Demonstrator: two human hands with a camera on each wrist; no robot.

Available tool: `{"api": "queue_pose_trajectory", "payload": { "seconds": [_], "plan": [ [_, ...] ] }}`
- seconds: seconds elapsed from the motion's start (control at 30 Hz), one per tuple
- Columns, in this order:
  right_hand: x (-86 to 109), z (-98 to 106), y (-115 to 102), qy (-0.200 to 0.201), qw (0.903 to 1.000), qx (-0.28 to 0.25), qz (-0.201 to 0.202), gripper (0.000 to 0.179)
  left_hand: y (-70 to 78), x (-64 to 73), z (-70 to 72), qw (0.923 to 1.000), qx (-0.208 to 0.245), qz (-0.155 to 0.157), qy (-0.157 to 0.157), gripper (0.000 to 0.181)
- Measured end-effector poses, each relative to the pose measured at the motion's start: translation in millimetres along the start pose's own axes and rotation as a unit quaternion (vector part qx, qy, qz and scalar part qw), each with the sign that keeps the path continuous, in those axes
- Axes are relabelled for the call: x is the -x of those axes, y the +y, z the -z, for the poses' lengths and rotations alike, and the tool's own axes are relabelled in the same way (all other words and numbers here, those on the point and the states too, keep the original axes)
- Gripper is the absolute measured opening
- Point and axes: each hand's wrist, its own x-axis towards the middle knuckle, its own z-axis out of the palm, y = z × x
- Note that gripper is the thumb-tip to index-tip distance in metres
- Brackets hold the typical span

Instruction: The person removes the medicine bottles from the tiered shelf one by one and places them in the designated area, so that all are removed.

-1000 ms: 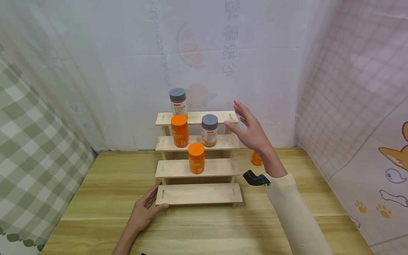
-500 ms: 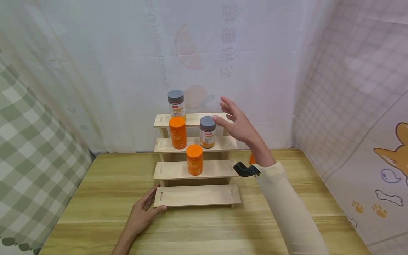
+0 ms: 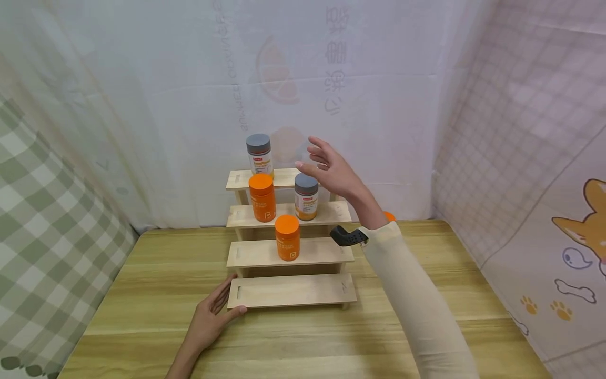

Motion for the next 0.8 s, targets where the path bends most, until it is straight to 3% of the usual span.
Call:
{"api": "queue_pose_trajectory", "payload": {
  "seconds": [0.8],
  "plan": [
    [-46.0, -28.6, -30.6, -0.051, 0.9976, 0.039, -0.024, 0.084, 0.0, 1.6, 0.8, 1.0, 0.008, 0.003, 0.0, 0.087]
  ]
}}
